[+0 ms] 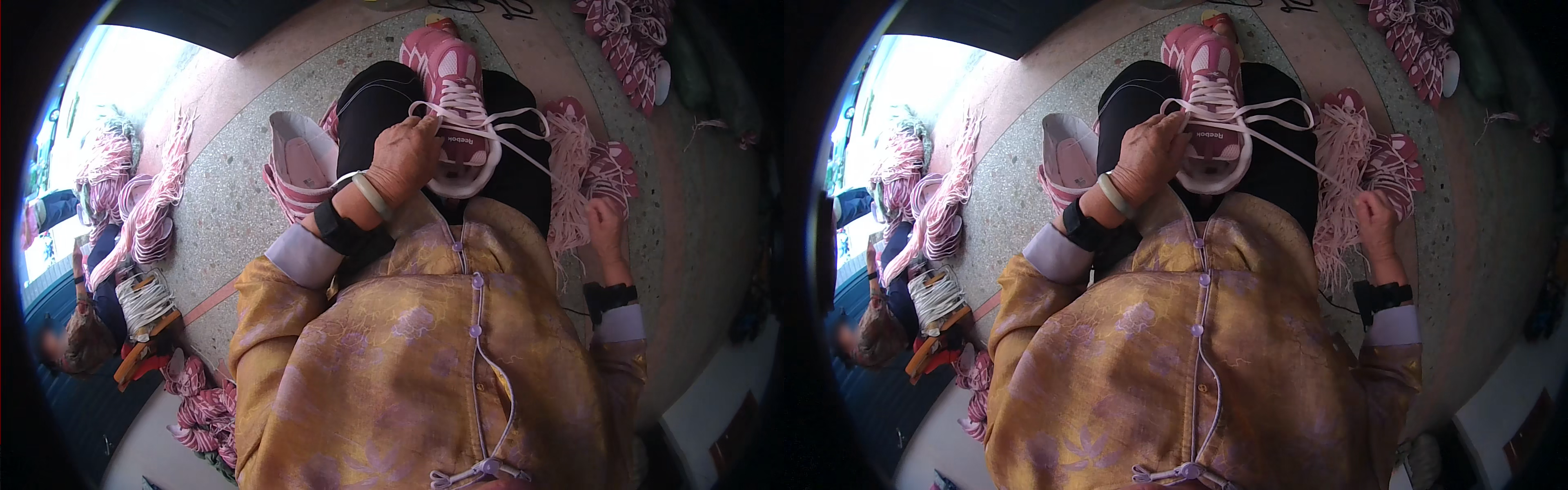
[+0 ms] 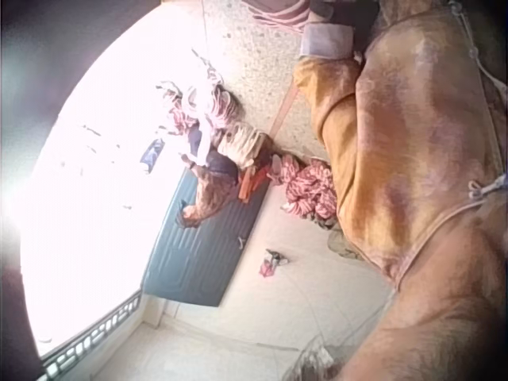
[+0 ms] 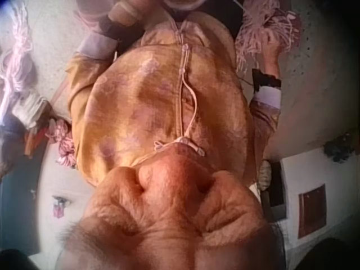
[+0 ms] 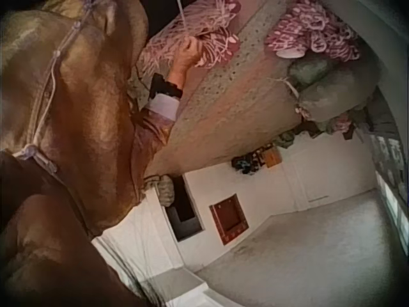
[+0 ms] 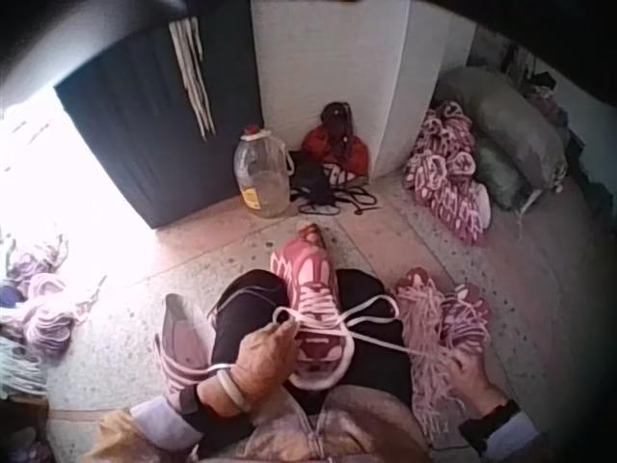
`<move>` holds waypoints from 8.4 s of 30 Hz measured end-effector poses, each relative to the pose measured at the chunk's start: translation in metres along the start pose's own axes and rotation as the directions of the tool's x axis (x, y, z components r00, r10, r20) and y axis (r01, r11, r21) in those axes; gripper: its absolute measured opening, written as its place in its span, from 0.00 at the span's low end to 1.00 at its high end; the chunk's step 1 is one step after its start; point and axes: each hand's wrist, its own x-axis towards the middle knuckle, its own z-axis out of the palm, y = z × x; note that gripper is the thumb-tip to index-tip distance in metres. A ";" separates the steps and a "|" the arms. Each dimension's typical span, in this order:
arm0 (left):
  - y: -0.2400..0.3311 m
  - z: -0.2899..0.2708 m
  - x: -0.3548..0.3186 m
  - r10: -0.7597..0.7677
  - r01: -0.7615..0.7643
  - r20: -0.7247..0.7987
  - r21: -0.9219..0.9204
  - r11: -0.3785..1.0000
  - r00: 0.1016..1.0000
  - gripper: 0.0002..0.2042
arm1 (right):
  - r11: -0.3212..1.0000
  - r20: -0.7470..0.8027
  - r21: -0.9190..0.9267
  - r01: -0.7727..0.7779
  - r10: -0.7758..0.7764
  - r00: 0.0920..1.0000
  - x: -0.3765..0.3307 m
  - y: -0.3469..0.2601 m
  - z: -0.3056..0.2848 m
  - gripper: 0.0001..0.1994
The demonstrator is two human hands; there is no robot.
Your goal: Lacing a pair of pink athletic shoes in a manufacturing setting.
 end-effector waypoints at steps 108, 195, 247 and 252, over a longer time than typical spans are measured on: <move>-0.094 -0.156 -0.059 0.098 -0.137 0.150 0.279 0.950 0.984 0.04 | 0.894 -0.045 -0.346 0.284 -0.319 0.947 0.002 0.081 -0.106 0.13; -0.018 0.004 0.004 -0.244 0.199 -0.052 -0.428 0.882 0.968 0.03 | 0.854 0.153 0.520 -0.021 -0.069 0.986 0.105 -0.109 0.078 0.05; -0.017 -0.022 0.037 0.182 -0.187 -0.062 -0.084 0.979 0.981 0.13 | 0.891 -0.162 0.132 0.435 -0.414 0.896 0.110 -0.118 0.047 0.08; -0.024 -0.012 0.052 0.019 -0.015 0.143 -0.031 0.999 0.989 0.20 | 0.903 -0.212 -0.058 0.426 -0.428 0.878 0.148 -0.109 0.082 0.14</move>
